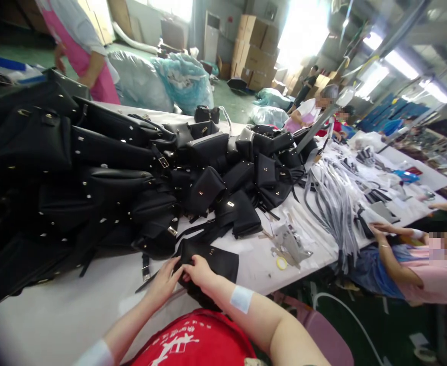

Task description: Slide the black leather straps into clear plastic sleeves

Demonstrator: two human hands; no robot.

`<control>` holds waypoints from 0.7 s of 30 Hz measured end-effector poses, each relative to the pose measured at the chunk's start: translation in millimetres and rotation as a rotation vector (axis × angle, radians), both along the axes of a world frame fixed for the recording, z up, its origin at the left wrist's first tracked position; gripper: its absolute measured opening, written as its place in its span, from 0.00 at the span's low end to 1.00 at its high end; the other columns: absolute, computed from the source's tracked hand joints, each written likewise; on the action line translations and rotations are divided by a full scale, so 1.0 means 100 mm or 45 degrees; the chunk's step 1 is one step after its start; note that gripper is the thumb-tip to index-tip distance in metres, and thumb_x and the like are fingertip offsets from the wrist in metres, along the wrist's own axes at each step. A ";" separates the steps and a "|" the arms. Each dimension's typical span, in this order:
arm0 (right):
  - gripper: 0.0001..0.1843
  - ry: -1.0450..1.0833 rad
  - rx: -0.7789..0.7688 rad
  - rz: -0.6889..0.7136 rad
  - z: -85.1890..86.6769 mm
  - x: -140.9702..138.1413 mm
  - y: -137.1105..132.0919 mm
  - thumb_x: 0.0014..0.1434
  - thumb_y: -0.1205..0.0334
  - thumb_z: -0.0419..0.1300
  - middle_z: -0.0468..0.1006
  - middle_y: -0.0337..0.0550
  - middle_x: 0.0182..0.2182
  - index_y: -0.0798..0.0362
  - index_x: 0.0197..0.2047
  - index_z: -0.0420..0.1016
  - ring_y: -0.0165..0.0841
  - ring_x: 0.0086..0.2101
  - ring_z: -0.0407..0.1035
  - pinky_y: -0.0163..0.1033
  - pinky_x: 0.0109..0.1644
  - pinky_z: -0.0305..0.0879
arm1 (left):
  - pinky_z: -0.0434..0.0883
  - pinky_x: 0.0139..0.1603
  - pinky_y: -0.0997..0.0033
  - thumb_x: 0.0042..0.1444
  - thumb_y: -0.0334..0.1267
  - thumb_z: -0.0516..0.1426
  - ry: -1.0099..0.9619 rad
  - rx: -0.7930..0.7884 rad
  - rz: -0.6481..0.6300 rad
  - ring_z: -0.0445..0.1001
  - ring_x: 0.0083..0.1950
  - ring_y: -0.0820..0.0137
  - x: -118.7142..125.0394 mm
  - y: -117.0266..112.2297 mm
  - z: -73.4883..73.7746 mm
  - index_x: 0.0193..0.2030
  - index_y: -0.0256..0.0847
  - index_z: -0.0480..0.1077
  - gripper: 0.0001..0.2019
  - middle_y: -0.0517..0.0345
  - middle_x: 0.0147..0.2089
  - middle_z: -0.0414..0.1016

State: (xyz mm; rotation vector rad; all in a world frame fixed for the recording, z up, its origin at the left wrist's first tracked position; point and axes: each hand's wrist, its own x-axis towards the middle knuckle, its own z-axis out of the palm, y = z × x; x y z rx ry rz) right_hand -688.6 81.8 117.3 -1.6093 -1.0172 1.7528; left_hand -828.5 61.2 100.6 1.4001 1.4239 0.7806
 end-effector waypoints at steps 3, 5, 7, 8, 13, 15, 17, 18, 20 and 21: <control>0.08 0.008 -0.038 0.192 0.00 -0.01 0.18 0.48 0.69 0.65 0.72 0.35 0.19 0.55 0.28 0.69 0.30 0.22 0.70 0.36 0.32 0.70 | 0.76 0.53 0.49 0.53 0.43 0.57 0.070 -0.012 0.030 0.72 0.60 0.49 -0.13 -0.14 -0.16 0.61 0.35 0.64 0.29 0.35 0.61 0.69; 0.08 0.026 -0.057 0.337 -0.01 0.01 0.30 0.44 0.72 0.67 0.76 0.39 0.22 0.57 0.28 0.73 0.32 0.27 0.74 0.39 0.37 0.72 | 0.77 0.51 0.55 0.50 0.40 0.61 0.113 -0.015 0.036 0.72 0.60 0.51 -0.13 -0.15 -0.21 0.65 0.37 0.60 0.35 0.37 0.63 0.66; 0.10 0.008 -0.040 0.441 -0.05 0.01 0.42 0.42 0.74 0.69 0.79 0.39 0.26 0.57 0.31 0.76 0.33 0.31 0.75 0.39 0.43 0.72 | 0.72 0.59 0.54 0.48 0.37 0.64 0.161 -0.018 0.058 0.68 0.63 0.52 -0.11 -0.10 -0.25 0.67 0.38 0.58 0.39 0.39 0.64 0.65; 0.11 -0.021 -0.019 0.474 -0.08 0.02 0.47 0.42 0.73 0.70 0.79 0.39 0.27 0.57 0.31 0.77 0.33 0.32 0.75 0.39 0.45 0.71 | 0.69 0.62 0.54 0.49 0.37 0.63 0.183 -0.020 0.069 0.67 0.64 0.53 -0.11 -0.06 -0.25 0.67 0.38 0.58 0.38 0.39 0.63 0.65; 0.10 -0.208 0.121 0.539 -0.18 0.09 0.63 0.44 0.65 0.73 0.75 0.36 0.23 0.57 0.25 0.76 0.33 0.34 0.71 0.38 0.46 0.68 | 0.69 0.59 0.61 0.58 0.35 0.59 0.276 -0.051 0.050 0.74 0.56 0.58 -0.20 0.20 -0.18 0.62 0.39 0.67 0.24 0.43 0.56 0.71; 0.08 -0.231 0.157 0.535 -0.21 0.16 0.66 0.49 0.63 0.71 0.76 0.37 0.25 0.57 0.29 0.77 0.32 0.34 0.71 0.37 0.44 0.68 | 0.69 0.58 0.63 0.59 0.34 0.57 0.317 -0.057 0.033 0.75 0.54 0.59 -0.24 0.32 -0.11 0.59 0.40 0.70 0.20 0.45 0.54 0.73; 0.08 -0.233 0.164 0.505 -0.24 0.23 0.70 0.55 0.61 0.67 0.77 0.37 0.28 0.56 0.34 0.77 0.30 0.32 0.71 0.35 0.41 0.69 | 0.68 0.59 0.62 0.61 0.33 0.55 0.372 -0.062 0.032 0.74 0.55 0.59 -0.26 0.44 -0.04 0.57 0.38 0.71 0.17 0.44 0.54 0.74; 0.08 -0.233 0.157 0.482 -0.26 0.25 0.72 0.57 0.59 0.65 0.77 0.37 0.27 0.56 0.36 0.76 0.29 0.30 0.71 0.34 0.38 0.69 | 0.68 0.59 0.61 0.62 0.33 0.54 0.401 -0.069 0.033 0.74 0.55 0.58 -0.26 0.50 -0.01 0.56 0.36 0.72 0.16 0.43 0.53 0.75; 0.11 -0.227 0.129 0.433 -0.29 0.27 0.77 0.61 0.56 0.62 0.74 0.36 0.24 0.56 0.36 0.74 0.28 0.26 0.69 0.33 0.34 0.69 | 0.69 0.57 0.58 0.64 0.34 0.54 0.453 -0.090 0.029 0.75 0.53 0.58 -0.24 0.61 0.03 0.53 0.34 0.72 0.13 0.43 0.51 0.77; 0.12 -0.215 0.110 0.414 -0.31 0.26 0.80 0.61 0.55 0.62 0.73 0.36 0.22 0.56 0.36 0.73 0.28 0.24 0.68 0.33 0.32 0.69 | 0.70 0.56 0.57 0.64 0.36 0.55 0.477 -0.103 0.024 0.76 0.52 0.59 -0.22 0.65 0.05 0.51 0.34 0.73 0.12 0.45 0.50 0.77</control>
